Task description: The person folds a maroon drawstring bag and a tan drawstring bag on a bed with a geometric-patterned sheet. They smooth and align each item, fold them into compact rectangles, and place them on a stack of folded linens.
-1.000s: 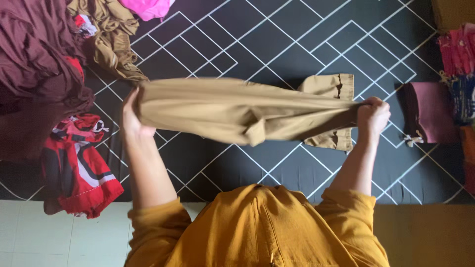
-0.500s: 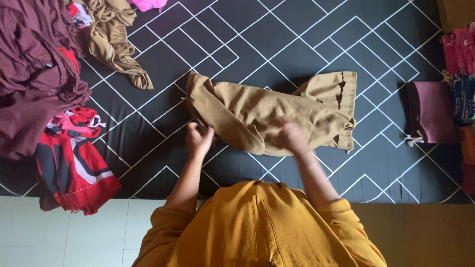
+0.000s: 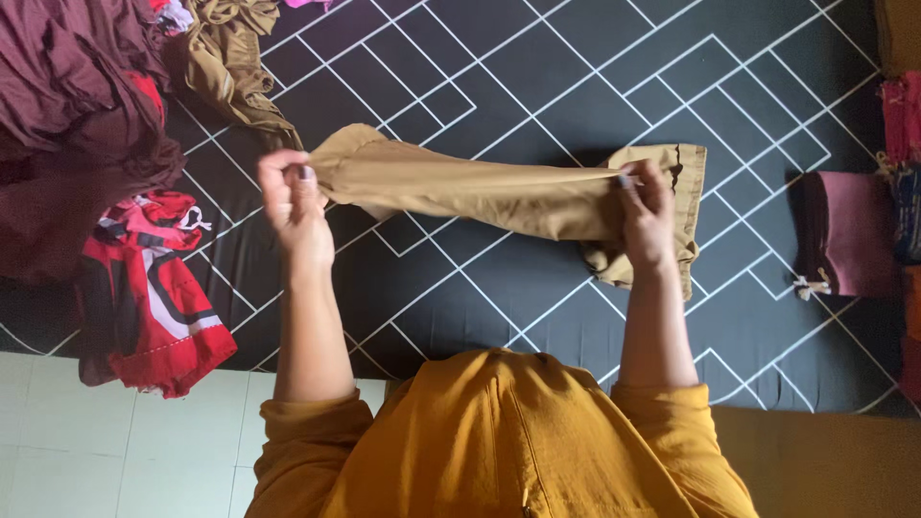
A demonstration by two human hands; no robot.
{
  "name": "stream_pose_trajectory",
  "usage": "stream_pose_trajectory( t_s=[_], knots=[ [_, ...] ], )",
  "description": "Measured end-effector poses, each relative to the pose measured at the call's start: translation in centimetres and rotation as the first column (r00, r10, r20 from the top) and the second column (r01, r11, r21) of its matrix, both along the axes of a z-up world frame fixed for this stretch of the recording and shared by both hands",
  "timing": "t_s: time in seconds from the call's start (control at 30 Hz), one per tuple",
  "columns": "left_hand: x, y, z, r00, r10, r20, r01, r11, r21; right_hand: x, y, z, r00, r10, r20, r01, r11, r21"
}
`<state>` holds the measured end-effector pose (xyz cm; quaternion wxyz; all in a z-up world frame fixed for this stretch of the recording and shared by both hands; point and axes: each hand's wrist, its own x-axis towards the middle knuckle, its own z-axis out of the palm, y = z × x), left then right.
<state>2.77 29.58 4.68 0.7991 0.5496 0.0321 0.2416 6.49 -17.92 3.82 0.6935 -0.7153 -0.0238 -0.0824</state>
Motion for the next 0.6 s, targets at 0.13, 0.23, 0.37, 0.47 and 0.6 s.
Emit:
stream_pose_trajectory(
  t_s=[0.13, 0.23, 0.37, 0.47, 0.6],
  knots=[
    [-0.8, 1.9, 2.3, 0.975, -0.157, 0.155, 0.174, 0.980, -0.097, -1.7, 1.0, 2.1, 0.994, 0.090, -0.063, -0.082, 0.989, 0.126],
    [-3.3, 5.6, -0.4, 0.907, -0.354, -0.230, 0.415, 0.845, 0.337, -2.9, 1.8, 0.8, 0.870, 0.224, -0.438, -0.476, 0.612, -0.632],
    [-4.5, 6.0, -9.1, 0.144, -0.127, -0.981, 0.541, 0.841, -0.030, -2.7, 2.9, -2.6, 0.800, 0.090, -0.594, -0.559, 0.473, -0.681],
    [-3.3, 3.8, -15.0, 0.439, -0.122, -0.890, 0.537, 0.830, 0.151, -1.0, 4.1, -5.0, 0.993, 0.060, -0.099, -0.115, 0.469, -0.876],
    [-0.4, -1.6, -17.4, 0.796, 0.185, -0.577, 0.425, 0.508, 0.749, 1.3, 7.1, -8.2, 0.968, 0.248, 0.043, -0.067, 0.420, -0.905]
  ],
)
